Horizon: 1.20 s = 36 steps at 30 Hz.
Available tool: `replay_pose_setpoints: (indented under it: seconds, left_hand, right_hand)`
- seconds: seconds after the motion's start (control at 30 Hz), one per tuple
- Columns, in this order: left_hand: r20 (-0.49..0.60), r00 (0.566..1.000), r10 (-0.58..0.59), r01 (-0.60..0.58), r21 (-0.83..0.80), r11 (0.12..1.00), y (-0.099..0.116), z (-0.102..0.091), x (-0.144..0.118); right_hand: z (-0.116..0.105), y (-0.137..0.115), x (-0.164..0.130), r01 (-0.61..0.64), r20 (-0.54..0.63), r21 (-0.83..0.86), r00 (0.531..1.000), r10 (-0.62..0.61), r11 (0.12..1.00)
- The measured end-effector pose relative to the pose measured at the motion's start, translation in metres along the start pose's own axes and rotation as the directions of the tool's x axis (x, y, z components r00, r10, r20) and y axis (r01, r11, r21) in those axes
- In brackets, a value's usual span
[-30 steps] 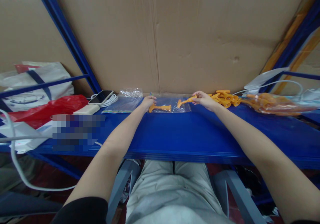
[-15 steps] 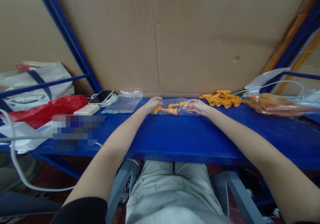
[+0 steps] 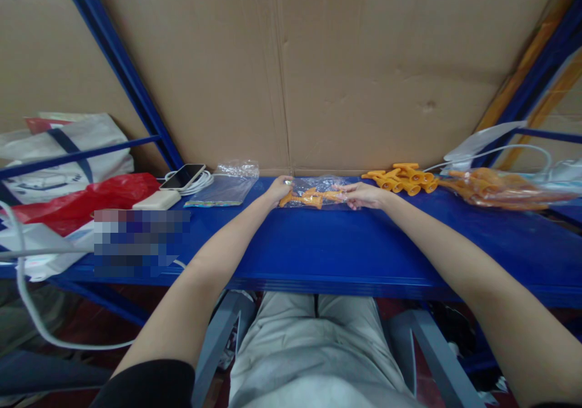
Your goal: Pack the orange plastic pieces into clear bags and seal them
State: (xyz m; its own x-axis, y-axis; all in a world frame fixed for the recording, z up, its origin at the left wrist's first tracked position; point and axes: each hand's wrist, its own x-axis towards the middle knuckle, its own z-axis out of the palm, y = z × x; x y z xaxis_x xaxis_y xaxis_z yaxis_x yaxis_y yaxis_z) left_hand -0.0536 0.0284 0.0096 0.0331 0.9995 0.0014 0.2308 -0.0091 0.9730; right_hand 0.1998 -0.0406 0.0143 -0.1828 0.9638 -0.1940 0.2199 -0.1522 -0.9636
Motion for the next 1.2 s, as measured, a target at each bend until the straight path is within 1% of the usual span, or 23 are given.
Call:
replay_pose_setpoints:
  seconds: [0.13, 0.4, 0.53, 0.7, 0.77, 0.83, 0.9, 0.93, 0.97, 1.0, 1.03, 1.07, 1.1, 1.13, 1.17, 1.2]
  left_hand:
    - [-0.009, 1.000, -0.008, 0.008, 0.000, 1.000, -0.001, -0.001, 0.001]
    - [0.014, 1.000, -0.020, 0.020, 0.006, 1.000, 0.000, -0.001, 0.000]
    - [0.063, 0.998, -0.009, 0.009, 0.000, 1.000, -0.002, -0.001, 0.002]
    - [0.181, 0.983, 0.022, -0.021, -0.006, 1.000, -0.005, -0.002, 0.003]
    - [0.204, 0.978, 0.043, -0.045, 0.008, 0.999, -0.006, -0.002, 0.004]
    - [0.187, 0.981, 0.056, -0.067, 0.055, 0.996, -0.007, -0.001, 0.005]
    - [0.112, 0.990, 0.089, -0.105, 0.150, 0.983, -0.008, -0.001, 0.007]
    - [0.066, 0.988, 0.140, -0.151, 0.221, 0.963, -0.009, -0.001, 0.007]
    - [0.037, 0.974, 0.225, -0.225, 0.311, 0.923, -0.010, -0.001, 0.008]
    - [0.041, 0.943, 0.332, -0.318, 0.414, 0.853, -0.010, -0.002, 0.007]
    - [0.083, 0.895, 0.438, -0.413, 0.519, 0.748, -0.011, -0.003, 0.007]
    - [0.155, 0.841, 0.519, -0.494, 0.611, 0.618, -0.011, -0.004, 0.005]
    - [0.239, 0.791, 0.563, -0.550, 0.681, 0.484, -0.011, -0.004, 0.004]
    - [0.317, 0.755, 0.575, -0.583, 0.726, 0.365, -0.010, -0.004, 0.001]
    - [0.381, 0.732, 0.564, -0.600, 0.752, 0.271, -0.009, -0.003, -0.002]
    - [0.433, 0.720, 0.543, -0.613, 0.764, 0.202, -0.008, -0.002, -0.005]
  right_hand:
    - [0.005, 0.002, 0.003, 0.007, 0.013, 0.019, 1.000, -0.007, 1.000]
    - [0.015, 0.006, 0.011, 0.089, -0.029, 0.158, 0.996, -0.086, 0.983]
    - [0.018, 0.005, 0.013, 0.116, -0.084, 0.163, 0.991, -0.103, 0.980]
    - [0.016, 0.004, 0.012, 0.140, -0.056, 0.135, 0.990, -0.133, 0.981]
    - [0.015, 0.004, 0.011, 0.130, -0.054, 0.111, 0.991, -0.125, 0.985]
    - [0.016, 0.004, 0.010, 0.125, -0.069, 0.099, 0.990, -0.119, 0.987]
    - [0.017, 0.004, 0.009, 0.124, -0.081, 0.097, 0.990, -0.116, 0.988]
    - [0.017, 0.004, 0.009, 0.123, -0.085, 0.100, 0.990, -0.114, 0.987]
    - [0.018, 0.004, 0.009, 0.123, -0.087, 0.104, 0.990, -0.114, 0.987]
    - [0.018, 0.005, 0.010, 0.123, -0.089, 0.107, 0.990, -0.114, 0.987]
    - [0.019, 0.005, 0.011, 0.124, -0.093, 0.112, 0.989, -0.114, 0.986]
    - [0.019, 0.006, 0.012, 0.126, -0.099, 0.118, 0.988, -0.115, 0.985]
    - [0.020, 0.006, 0.013, 0.128, -0.104, 0.126, 0.988, -0.115, 0.984]
    - [0.020, 0.006, 0.014, 0.129, -0.107, 0.136, 0.988, -0.115, 0.982]
    - [0.020, 0.007, 0.014, 0.130, -0.110, 0.149, 0.987, -0.114, 0.980]
    - [0.021, 0.007, 0.015, 0.131, -0.119, 0.164, 0.987, -0.112, 0.978]
